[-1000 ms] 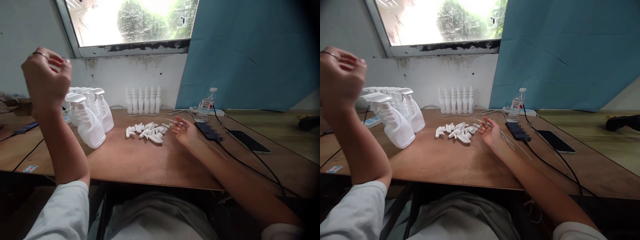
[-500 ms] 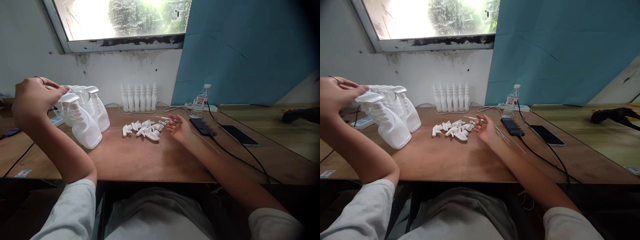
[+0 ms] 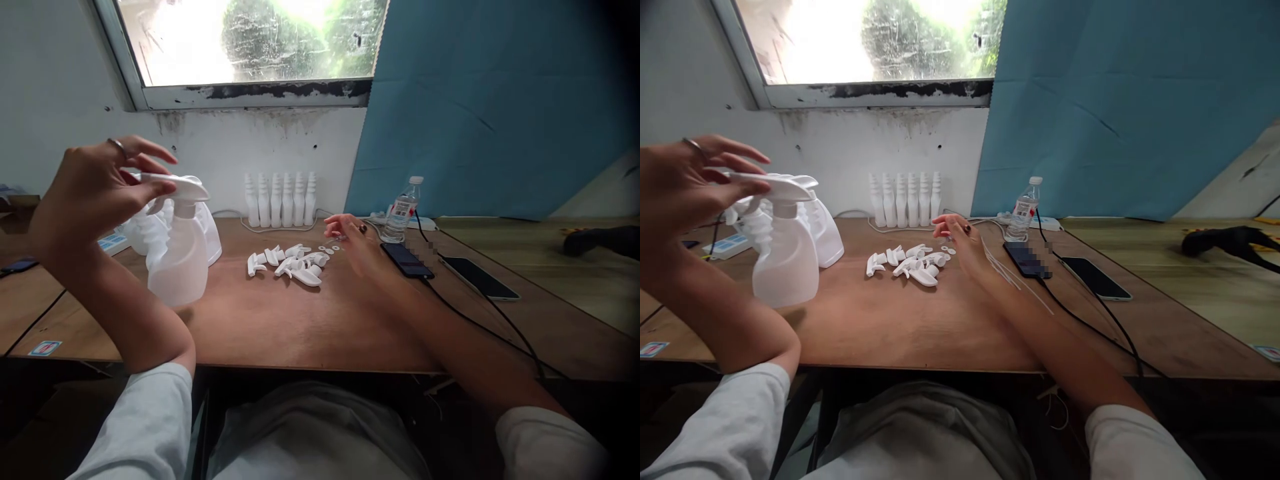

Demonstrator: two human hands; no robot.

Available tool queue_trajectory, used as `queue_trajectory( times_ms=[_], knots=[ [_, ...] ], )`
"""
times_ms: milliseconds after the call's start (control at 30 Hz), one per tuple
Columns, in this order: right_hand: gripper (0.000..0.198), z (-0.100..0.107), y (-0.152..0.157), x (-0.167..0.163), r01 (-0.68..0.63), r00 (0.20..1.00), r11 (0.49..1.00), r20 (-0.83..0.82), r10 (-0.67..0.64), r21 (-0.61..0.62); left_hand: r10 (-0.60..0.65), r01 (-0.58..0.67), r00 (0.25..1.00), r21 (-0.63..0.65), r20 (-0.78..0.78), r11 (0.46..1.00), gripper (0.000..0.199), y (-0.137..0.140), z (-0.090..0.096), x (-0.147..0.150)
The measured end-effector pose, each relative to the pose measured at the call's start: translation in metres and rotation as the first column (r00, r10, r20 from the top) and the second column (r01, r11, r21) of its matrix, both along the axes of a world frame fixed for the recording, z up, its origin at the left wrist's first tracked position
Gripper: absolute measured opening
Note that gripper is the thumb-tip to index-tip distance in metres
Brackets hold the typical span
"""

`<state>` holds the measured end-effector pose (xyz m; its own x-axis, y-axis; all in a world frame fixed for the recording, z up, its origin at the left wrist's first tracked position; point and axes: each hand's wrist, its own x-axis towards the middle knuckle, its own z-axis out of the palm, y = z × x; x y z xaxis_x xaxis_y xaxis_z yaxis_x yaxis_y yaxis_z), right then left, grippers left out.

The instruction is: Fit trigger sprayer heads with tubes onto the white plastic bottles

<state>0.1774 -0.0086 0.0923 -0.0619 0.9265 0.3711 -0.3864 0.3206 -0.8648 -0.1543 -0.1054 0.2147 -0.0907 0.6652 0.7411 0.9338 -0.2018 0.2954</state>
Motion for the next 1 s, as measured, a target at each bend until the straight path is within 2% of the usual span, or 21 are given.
queue_trajectory(
  times_ms=[100, 233, 300, 400, 467, 533, 600, 700, 767, 867, 933, 1000],
  knots=[
    [0.015, 0.028, -0.008, -0.017, -0.128, 0.971, 0.973, 0.224, 0.083, 0.192, -0.29, 0.291, 0.957, 0.097, -0.025, 0.952, 0.04, 0.005, 0.001, 0.022],
    [0.036, 0.066, -0.019, -0.039, -0.252, 0.898, 0.901, 0.431, 0.082, 0.354, -0.577, 0.581, 0.814, 0.097, -0.075, 0.808, 0.031, 0.015, -0.002, 0.055],
    [0.035, 0.08, -0.024, -0.044, -0.296, 0.833, 0.878, 0.552, 0.044, 0.377, -0.667, 0.668, 0.743, 0.11, -0.05, 0.736, 0.026, 0.02, -0.005, 0.073],
    [0.034, 0.091, -0.029, -0.04, -0.229, 0.776, 0.886, 0.625, -0.085, 0.404, -0.755, 0.733, 0.656, 0.246, -0.008, 0.634, 0.03, 0.031, -0.009, 0.092],
    [0.039, 0.096, -0.028, -0.033, -0.076, 0.823, 0.889, 0.532, -0.199, 0.451, -0.79, 0.747, 0.613, 0.316, 0.012, 0.585, 0.044, 0.041, -0.01, 0.097],
    [0.043, 0.099, -0.023, -0.025, 0.103, 0.889, 0.874, 0.35, -0.295, 0.474, -0.798, 0.772, 0.602, 0.236, 0.029, 0.591, 0.06, 0.053, -0.011, 0.096],
    [0.046, 0.103, -0.015, -0.018, 0.238, 0.928, 0.854, 0.151, -0.34, 0.462, -0.777, 0.777, 0.629, 0.024, 0.028, 0.629, 0.07, 0.067, -0.014, 0.093],
    [0.048, 0.107, -0.006, -0.007, 0.316, 0.938, 0.829, -0.022, -0.345, 0.461, -0.739, 0.717, 0.674, -0.246, 0.009, 0.652, 0.065, 0.087, -0.021, 0.089],
    [0.047, 0.107, -0.001, 0.0, 0.303, 0.931, 0.818, 0.033, -0.364, 0.49, -0.732, 0.701, 0.681, -0.32, 0.033, 0.638, 0.053, 0.097, -0.026, 0.088],
    [0.035, 0.106, 0.003, 0.005, 0.224, 0.924, 0.818, 0.151, -0.351, 0.53, -0.751, 0.744, 0.647, -0.328, 0.133, 0.582, 0.045, 0.104, -0.031, 0.085],
    [0.031, 0.103, 0.006, 0.006, 0.133, 0.963, 0.831, 0.128, -0.238, 0.54, -0.76, 0.779, 0.613, -0.326, 0.216, 0.535, 0.045, 0.106, -0.032, 0.08],
    [0.036, 0.1, 0.008, 0.004, 0.017, 0.994, 0.831, 0.084, -0.076, 0.556, -0.756, 0.805, 0.582, -0.347, 0.3, 0.482, 0.045, 0.108, -0.032, 0.073]
  ],
)
